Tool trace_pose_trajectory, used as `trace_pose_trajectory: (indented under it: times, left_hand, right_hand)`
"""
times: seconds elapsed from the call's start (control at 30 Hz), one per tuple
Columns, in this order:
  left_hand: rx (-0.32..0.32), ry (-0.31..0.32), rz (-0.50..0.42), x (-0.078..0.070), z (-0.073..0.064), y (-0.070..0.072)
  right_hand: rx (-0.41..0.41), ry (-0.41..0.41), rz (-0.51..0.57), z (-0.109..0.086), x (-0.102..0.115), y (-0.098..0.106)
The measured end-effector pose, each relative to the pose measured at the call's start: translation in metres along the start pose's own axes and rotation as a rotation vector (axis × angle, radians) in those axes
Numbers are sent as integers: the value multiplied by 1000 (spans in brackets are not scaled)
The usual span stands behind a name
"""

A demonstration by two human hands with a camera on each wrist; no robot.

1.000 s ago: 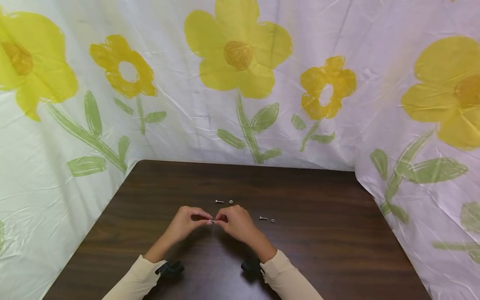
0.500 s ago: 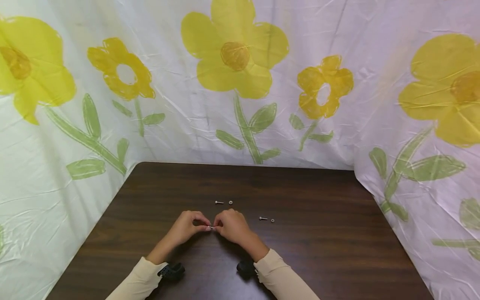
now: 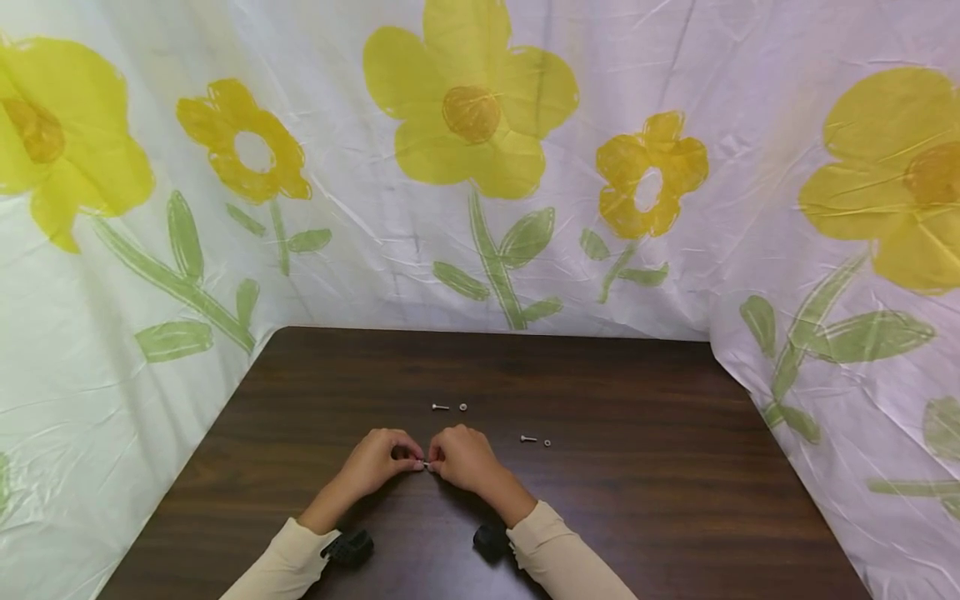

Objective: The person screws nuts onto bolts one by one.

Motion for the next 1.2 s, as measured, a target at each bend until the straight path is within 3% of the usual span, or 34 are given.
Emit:
trace_pose_trajectory:
  times: [0.4, 0.7, 1.2]
  left_hand:
    - [19, 2, -14, -1, 0, -2]
    - [57, -3, -178, 4, 8, 2]
    - [-47, 67, -142, 21, 44, 26]
  right_hand:
    - [-10, -39, 15, -2, -5, -2]
    - [-62, 0, 12, -2, -9, 12]
    - [-151, -94, -5, 6, -49, 48]
Point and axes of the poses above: each hand's wrist, its own z-axis towards the middle knuckle, its own y-axis out of the back of the hand, x = y × z, the point moved 10 cm from there along z, towards the middle knuckle, and after that the axes turned 1 degree about x, right-handed, at the moved point
